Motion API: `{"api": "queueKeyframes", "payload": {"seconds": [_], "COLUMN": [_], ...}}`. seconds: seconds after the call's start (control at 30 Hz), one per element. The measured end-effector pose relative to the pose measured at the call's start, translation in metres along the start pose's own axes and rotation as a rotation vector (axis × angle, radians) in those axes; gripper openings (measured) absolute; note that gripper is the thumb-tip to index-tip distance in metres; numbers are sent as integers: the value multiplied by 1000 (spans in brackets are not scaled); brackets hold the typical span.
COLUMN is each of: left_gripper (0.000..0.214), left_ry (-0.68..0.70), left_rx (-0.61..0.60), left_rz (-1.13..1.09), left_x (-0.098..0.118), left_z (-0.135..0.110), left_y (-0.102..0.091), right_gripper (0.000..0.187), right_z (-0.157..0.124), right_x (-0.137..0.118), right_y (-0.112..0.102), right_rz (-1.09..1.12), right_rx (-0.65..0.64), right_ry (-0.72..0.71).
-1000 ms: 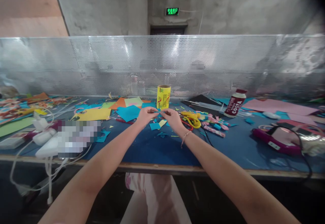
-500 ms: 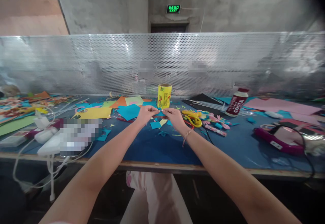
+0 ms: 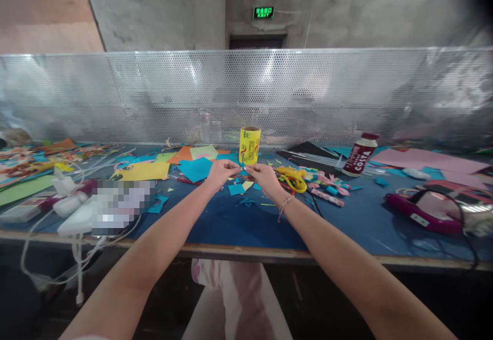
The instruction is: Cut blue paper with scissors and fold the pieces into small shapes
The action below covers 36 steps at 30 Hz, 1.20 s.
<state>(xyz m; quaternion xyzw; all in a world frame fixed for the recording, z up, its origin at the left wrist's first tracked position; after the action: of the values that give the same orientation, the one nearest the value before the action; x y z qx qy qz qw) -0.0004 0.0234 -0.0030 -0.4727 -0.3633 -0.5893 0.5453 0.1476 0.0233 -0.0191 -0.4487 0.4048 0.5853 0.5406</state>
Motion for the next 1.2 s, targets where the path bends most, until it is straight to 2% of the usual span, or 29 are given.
{"api": "queueKeyframes", "payload": {"seconds": [0.2, 0.33, 0.63, 1.0, 1.2], "left_gripper": [13, 13, 15, 12, 15], "left_ry": [-8, 2, 11, -21, 16], "left_rx": [21, 31, 27, 40, -42], "left_rz": [-17, -23, -12, -4, 12], "left_x": [-1, -2, -4, 2, 0], "left_z": [3, 5, 5, 0, -1], "left_y": [-2, -6, -4, -2, 0], "right_gripper": [37, 34, 28, 30, 31], "right_z": [-2, -2, 0, 1, -3], "right_x": [-4, -4, 1, 2, -4], "right_y": [-2, -3, -3, -4, 0], "right_rz": [98, 193, 99, 67, -57], "right_rx": [11, -17, 14, -3, -46], "right_ry": [31, -2, 2, -12, -97]}}
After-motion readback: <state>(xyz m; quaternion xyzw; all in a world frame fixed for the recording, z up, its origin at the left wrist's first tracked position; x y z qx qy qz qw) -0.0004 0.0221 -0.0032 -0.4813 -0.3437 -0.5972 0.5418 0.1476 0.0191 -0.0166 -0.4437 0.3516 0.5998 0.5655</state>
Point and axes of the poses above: each hand's wrist, its own z-axis towards the middle knuckle, its own y-axis out of the palm, x = y × z, the point moved 1 cm from there along z, towards the middle knuckle, and after that the axes turned 1 degree about -x, right-handed, at the moved point
